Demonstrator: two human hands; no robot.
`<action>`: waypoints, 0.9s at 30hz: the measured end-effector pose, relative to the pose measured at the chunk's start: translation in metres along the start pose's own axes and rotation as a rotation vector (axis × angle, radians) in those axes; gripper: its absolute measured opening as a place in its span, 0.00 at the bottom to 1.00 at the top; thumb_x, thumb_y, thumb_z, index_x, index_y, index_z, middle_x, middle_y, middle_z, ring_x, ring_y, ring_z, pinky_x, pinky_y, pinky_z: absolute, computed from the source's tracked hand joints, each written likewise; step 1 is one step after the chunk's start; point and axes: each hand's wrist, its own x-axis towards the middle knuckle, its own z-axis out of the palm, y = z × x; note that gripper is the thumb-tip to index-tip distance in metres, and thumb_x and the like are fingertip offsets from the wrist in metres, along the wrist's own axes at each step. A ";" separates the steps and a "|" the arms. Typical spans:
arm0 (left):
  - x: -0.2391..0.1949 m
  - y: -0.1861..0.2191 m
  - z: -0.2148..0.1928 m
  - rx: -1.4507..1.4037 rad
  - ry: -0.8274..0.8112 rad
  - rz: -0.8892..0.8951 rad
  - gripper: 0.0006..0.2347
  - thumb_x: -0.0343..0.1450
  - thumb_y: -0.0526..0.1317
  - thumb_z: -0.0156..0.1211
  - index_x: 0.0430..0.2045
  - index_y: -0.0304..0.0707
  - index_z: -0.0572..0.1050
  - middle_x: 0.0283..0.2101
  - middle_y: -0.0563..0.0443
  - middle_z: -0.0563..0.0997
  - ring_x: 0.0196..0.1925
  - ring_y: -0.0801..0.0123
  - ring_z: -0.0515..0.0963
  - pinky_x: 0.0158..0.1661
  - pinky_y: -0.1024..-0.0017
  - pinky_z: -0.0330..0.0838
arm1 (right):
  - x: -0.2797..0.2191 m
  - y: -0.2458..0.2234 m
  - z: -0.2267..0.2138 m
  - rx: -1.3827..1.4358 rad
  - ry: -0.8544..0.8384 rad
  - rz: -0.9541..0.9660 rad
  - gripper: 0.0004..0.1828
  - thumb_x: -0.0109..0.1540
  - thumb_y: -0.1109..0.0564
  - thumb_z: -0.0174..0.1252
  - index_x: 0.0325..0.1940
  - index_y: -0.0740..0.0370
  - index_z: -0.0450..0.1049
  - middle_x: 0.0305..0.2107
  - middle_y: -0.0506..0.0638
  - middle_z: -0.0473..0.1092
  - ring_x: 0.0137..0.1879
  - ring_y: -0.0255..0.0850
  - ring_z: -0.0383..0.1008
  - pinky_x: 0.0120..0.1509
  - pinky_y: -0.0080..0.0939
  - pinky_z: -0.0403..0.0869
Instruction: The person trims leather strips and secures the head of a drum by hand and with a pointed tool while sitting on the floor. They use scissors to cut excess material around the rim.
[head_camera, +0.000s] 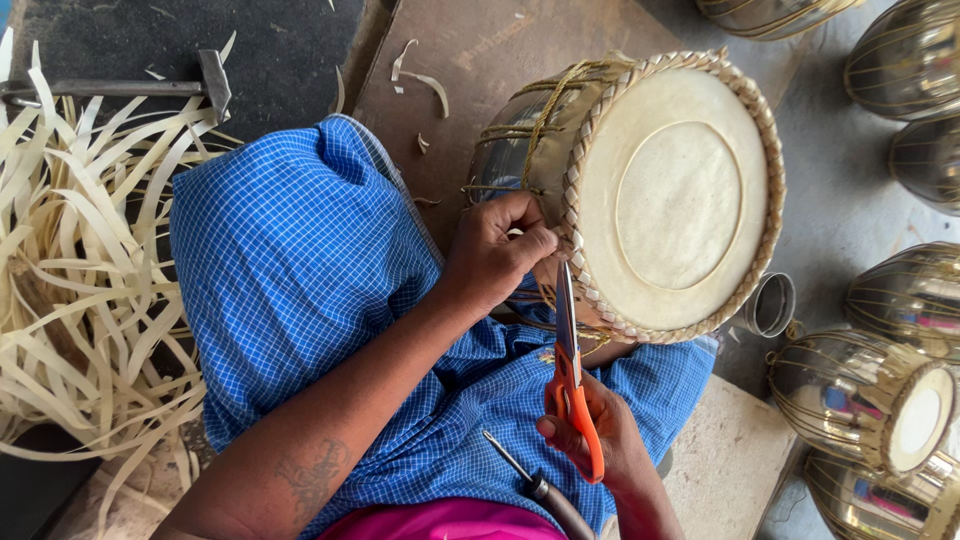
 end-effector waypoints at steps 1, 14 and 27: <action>-0.002 -0.002 0.001 0.040 0.003 -0.011 0.07 0.68 0.34 0.61 0.19 0.36 0.71 0.23 0.57 0.73 0.27 0.80 0.70 0.31 0.76 0.68 | -0.001 0.001 0.000 -0.007 -0.006 -0.008 0.23 0.53 0.48 0.74 0.38 0.63 0.71 0.23 0.44 0.67 0.26 0.30 0.68 0.28 0.31 0.68; -0.025 0.000 -0.005 -0.350 -0.169 -0.028 0.04 0.75 0.32 0.58 0.29 0.33 0.74 0.30 0.51 0.80 0.34 0.74 0.81 0.40 0.73 0.77 | -0.001 -0.002 0.005 0.028 0.063 0.006 0.39 0.45 0.31 0.74 0.39 0.67 0.73 0.24 0.46 0.68 0.27 0.32 0.67 0.29 0.33 0.66; -0.028 -0.006 -0.004 -0.337 -0.155 0.030 0.03 0.75 0.30 0.57 0.31 0.34 0.73 0.31 0.53 0.78 0.35 0.76 0.79 0.40 0.74 0.78 | 0.017 -0.038 0.007 -0.027 0.018 -0.077 0.47 0.45 0.20 0.66 0.40 0.66 0.71 0.22 0.49 0.69 0.28 0.34 0.72 0.31 0.34 0.71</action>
